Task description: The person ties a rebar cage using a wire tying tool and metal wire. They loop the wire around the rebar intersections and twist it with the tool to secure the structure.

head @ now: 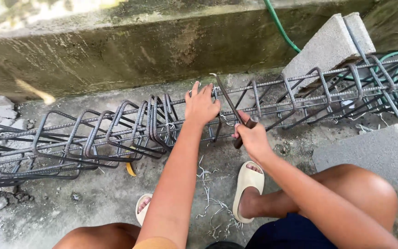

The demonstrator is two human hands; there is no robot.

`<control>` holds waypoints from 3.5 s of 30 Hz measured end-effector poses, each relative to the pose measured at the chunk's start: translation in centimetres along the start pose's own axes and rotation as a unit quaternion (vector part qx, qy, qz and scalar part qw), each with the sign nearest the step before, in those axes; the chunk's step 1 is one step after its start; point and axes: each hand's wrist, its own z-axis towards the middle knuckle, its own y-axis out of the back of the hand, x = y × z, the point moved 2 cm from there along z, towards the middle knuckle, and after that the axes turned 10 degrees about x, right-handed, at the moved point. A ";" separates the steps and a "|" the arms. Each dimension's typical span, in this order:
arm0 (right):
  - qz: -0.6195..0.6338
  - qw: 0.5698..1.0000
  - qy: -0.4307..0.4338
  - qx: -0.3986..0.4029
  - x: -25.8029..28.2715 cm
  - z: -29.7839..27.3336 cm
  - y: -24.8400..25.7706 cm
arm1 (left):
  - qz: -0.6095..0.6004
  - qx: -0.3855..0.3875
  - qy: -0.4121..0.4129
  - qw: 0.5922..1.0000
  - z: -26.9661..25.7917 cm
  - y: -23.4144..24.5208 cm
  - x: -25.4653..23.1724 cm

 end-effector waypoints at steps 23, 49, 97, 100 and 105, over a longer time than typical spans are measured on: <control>-0.100 0.991 -0.028 0.084 -1.1 0.8 -0.5 | 0.027 0.025 0.006 0.999 -0.4 0.2 -0.2; -0.307 0.938 0.142 0.084 18.2 1.4 8.0 | 0.119 0.078 -0.114 0.983 -3.1 4.1 -1.5; -0.614 0.778 0.066 0.116 17.0 0.7 -1.2 | -0.137 0.129 0.061 0.980 -9.1 -4.2 8.3; -0.613 0.778 0.072 0.121 16.8 0.5 -1.3 | -0.150 0.116 0.064 0.980 -9.7 -4.2 7.3; -0.629 0.761 0.088 0.131 16.7 1.8 -1.9 | -0.182 0.106 0.091 0.973 -11.6 -2.0 5.4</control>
